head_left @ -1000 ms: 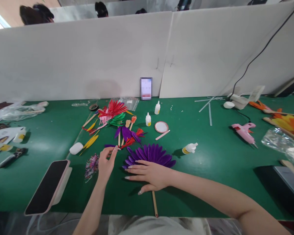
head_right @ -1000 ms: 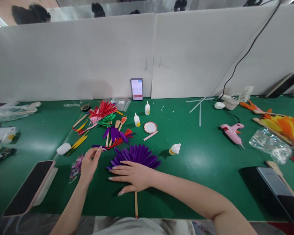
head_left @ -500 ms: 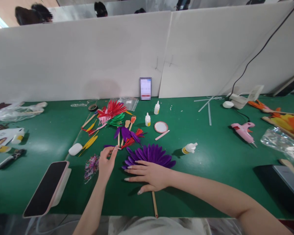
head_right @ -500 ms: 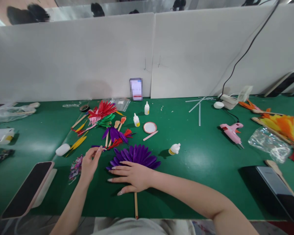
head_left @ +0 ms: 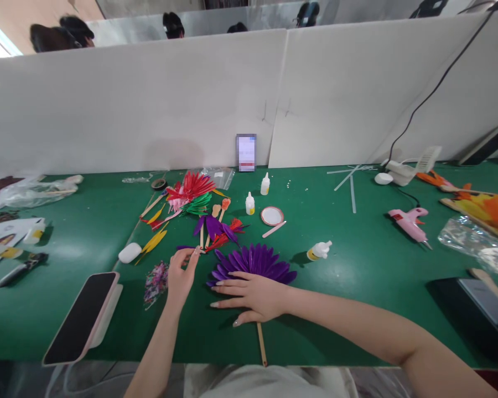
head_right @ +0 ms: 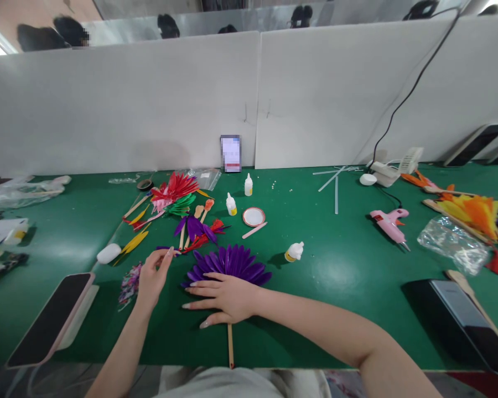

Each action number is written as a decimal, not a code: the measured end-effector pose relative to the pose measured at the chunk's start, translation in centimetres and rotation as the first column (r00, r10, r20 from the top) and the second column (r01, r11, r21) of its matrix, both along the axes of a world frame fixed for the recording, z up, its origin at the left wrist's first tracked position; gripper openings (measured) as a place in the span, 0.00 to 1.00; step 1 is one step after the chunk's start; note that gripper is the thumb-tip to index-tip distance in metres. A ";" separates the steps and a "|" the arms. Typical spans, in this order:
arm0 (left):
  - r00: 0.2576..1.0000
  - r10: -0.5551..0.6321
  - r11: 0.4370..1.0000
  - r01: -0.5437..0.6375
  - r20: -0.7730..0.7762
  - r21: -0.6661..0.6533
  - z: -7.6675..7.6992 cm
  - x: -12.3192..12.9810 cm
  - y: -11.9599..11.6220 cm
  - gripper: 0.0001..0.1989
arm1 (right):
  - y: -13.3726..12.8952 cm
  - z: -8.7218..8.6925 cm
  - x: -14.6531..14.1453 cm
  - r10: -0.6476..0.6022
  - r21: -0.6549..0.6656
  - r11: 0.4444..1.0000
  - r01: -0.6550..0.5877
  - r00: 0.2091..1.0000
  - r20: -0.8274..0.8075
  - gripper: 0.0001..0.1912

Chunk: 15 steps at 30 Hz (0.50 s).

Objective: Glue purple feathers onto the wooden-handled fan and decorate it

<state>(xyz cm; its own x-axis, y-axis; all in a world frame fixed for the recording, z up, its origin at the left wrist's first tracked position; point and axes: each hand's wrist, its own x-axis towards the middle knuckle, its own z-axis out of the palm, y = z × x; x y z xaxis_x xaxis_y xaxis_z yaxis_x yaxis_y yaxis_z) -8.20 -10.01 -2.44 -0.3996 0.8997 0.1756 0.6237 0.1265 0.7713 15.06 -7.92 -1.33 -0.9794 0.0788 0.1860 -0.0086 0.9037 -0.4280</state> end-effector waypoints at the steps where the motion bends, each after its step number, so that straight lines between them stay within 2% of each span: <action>1: 1.000 -0.003 1.000 0.003 -0.005 0.003 0.0 0.0 0.0 0.15 | 0.0 0.0 0.0 -0.003 0.001 1.000 0.003 1.000 -0.007 0.27; 10: 0.999 -0.036 0.999 0.037 -0.038 0.029 0.5 0.6 -0.2 0.15 | -0.2 0.2 0.0 -0.025 0.020 0.999 0.025 1.000 -0.004 0.26; 15: 0.998 -0.035 0.997 0.038 -0.055 0.061 1.5 0.8 -0.2 0.14 | -0.4 1.3 0.3 -0.040 0.058 0.997 0.040 0.999 -0.015 0.27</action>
<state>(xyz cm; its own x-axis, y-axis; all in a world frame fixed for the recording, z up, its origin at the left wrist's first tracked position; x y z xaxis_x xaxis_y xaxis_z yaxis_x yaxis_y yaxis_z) -7.43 -10.16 -0.93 -0.3554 0.9001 0.2521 0.6679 0.0558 0.7422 15.36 -8.28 -0.03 -0.9730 0.1065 0.2048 0.0226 0.9270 -0.3744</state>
